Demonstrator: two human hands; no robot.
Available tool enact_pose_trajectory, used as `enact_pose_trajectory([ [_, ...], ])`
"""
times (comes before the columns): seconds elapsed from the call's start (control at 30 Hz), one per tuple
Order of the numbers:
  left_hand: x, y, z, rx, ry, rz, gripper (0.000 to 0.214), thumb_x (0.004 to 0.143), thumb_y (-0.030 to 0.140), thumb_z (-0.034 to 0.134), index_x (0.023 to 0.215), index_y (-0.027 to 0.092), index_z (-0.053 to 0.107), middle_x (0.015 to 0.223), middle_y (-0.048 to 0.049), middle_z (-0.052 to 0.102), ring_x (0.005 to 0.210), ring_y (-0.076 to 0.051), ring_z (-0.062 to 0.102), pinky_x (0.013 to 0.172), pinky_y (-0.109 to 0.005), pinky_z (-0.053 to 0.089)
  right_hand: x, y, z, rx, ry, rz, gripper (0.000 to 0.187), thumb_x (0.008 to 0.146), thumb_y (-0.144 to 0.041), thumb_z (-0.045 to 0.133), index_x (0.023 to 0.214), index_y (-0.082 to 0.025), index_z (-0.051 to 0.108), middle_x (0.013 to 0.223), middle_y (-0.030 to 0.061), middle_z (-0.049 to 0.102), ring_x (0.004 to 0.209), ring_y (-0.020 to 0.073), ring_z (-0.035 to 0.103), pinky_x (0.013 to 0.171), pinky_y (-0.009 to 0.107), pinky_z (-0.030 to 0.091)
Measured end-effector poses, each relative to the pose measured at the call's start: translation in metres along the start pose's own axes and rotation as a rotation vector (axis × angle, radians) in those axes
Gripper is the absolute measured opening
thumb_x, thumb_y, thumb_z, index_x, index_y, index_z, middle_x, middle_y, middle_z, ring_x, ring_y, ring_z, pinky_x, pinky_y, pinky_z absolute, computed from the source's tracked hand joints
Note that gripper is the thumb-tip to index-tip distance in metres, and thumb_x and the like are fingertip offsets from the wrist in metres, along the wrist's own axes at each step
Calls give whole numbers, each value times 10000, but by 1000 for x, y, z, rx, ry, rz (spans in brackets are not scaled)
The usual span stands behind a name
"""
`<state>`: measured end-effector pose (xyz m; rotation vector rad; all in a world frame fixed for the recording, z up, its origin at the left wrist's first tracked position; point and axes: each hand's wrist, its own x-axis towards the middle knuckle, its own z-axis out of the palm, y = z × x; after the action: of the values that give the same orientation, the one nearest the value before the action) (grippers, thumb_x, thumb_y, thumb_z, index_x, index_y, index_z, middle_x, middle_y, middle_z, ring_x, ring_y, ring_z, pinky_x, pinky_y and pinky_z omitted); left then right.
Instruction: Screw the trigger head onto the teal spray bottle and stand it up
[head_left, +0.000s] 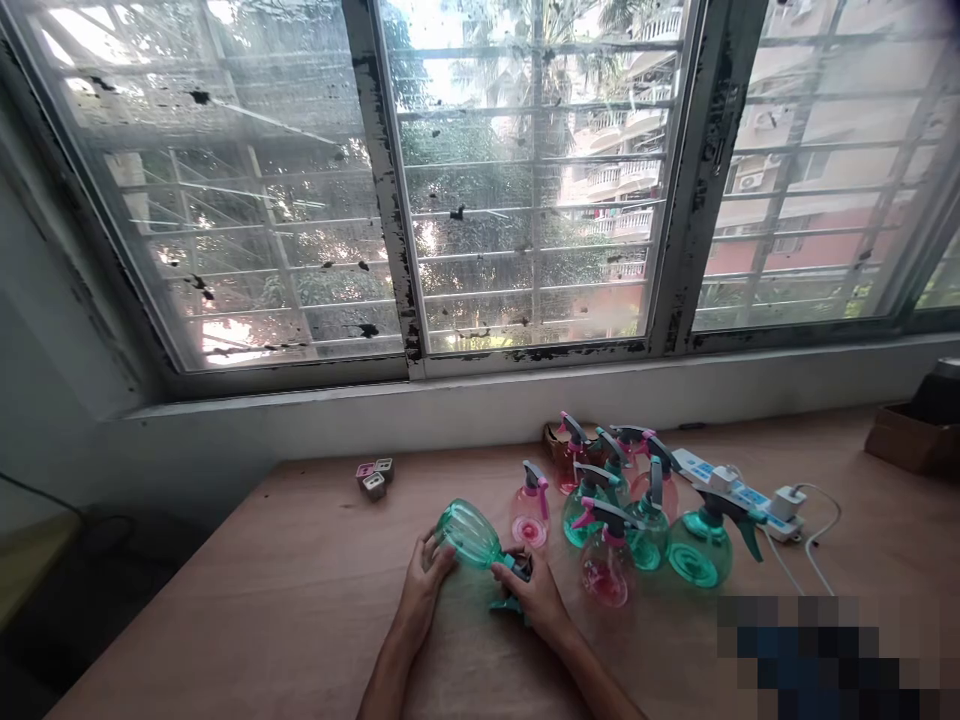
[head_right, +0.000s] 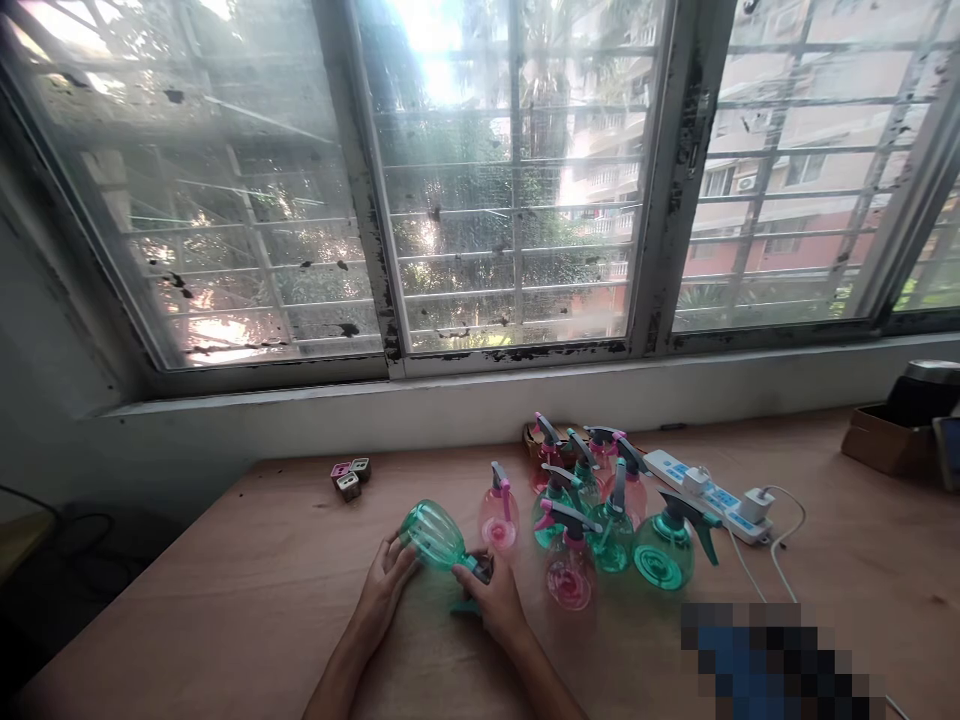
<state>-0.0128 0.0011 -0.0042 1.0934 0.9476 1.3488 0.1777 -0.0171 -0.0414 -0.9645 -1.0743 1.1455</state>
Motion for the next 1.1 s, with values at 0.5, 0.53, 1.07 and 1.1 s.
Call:
enact_pose_trajectory([
  [0.5, -1, 7, 2, -36, -46, -30, 586, 728, 346, 798, 1265, 224, 597, 1376, -120, 617, 1310, -327, 531, 1062, -419, 440, 2, 0, 1, 33, 19, 12, 365, 728, -431, 791, 903, -183, 588, 661, -42, 658, 513, 129, 596, 504, 286, 493],
  [0.53, -2, 8, 2, -51, -50, -31, 571, 749, 367, 776, 1271, 225, 595, 1377, -120, 616, 1291, -325, 550, 1041, -420, 458, 2, 0, 1, 28, 16, 13, 368, 725, -435, 793, 902, -183, 591, 654, -46, 649, 512, 129, 593, 502, 285, 489],
  [1.07, 2, 1, -1, -63, 39, -22, 499, 736, 377, 789, 1188, 227, 642, 1289, -102, 678, 1281, -307, 559, 1084, -418, 420, 1, -2, 2, 39, 16, 15, 388, 715, -455, 795, 901, -185, 588, 664, -41, 654, 509, 132, 591, 497, 291, 487],
  [1.1, 3, 0, -1, -64, 48, -17, 514, 724, 375, 799, 1191, 233, 641, 1294, -98, 677, 1291, -306, 551, 1094, -416, 409, 1, -3, 2, 42, 14, 16, 385, 718, -451, 794, 902, -184, 588, 666, -40, 657, 506, 130, 593, 496, 289, 486],
])
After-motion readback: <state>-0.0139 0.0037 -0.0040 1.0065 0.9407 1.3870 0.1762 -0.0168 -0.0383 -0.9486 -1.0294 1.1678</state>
